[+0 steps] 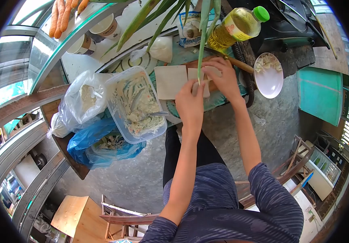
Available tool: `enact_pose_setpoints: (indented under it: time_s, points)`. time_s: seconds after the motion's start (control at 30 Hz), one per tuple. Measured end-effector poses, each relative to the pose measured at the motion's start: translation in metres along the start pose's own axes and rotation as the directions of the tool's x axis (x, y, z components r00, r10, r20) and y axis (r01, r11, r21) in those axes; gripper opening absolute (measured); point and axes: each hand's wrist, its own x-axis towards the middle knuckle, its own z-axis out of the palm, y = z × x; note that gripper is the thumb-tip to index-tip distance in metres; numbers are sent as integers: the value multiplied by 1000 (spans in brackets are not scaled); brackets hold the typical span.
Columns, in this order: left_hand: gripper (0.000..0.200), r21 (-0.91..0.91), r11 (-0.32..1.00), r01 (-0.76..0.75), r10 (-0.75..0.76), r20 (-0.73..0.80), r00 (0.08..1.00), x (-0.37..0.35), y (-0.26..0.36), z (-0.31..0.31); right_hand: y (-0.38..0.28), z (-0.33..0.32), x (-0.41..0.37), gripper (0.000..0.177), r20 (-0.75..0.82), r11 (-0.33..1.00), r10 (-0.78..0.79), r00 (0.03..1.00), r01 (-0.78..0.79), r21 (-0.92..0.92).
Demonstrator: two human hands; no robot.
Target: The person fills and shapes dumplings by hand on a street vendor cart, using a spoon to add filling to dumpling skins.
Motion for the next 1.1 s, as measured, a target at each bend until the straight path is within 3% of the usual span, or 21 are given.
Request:
enact_pose_setpoints:
  time_s: [0.03,0.13,0.23,0.33,0.43,0.53,0.73,0.83,0.93,1.03,1.1]
  points:
    - [21,-45,999,5,-7,-37,999,7,-1,4,2,-5,-1,29,9,993,65,998,-66,100]
    - [21,-9,1000,-14,15,34,999,26,-4,10,-7,-17,-5,29,269,950,259,928,-295,105]
    - [26,-126,990,-67,78,82,994,31,-5,12,-4,-9,-9,29,159,991,136,978,-137,-6]
    - [36,45,965,-258,260,-47,964,26,-17,16,3,1,-11,32,74,952,-60,995,80,-297]
    - [39,20,969,-248,249,-85,965,17,-14,12,-9,4,-11,35,60,946,-79,995,94,-309]
    - [35,-25,974,-226,221,-125,967,5,-12,8,0,10,-9,36,91,863,-238,967,254,-436]
    - [29,-239,968,74,-80,-16,997,-20,-13,3,1,19,-13,27,-25,895,-264,964,235,-379]
    - [26,-247,964,102,-101,19,995,-26,-13,1,3,23,-15,21,-79,895,-299,951,250,-369]
    - [23,-272,959,81,-75,33,997,-29,-20,0,1,23,-13,18,-65,933,-239,969,210,-293]
    - [21,-255,966,44,-19,99,995,-39,-17,-6,-5,15,-12,13,-37,973,-197,980,191,-132]
    - [19,-326,940,99,-35,195,980,-52,-23,-6,-16,5,-16,11,-6,999,-7,1000,7,53]
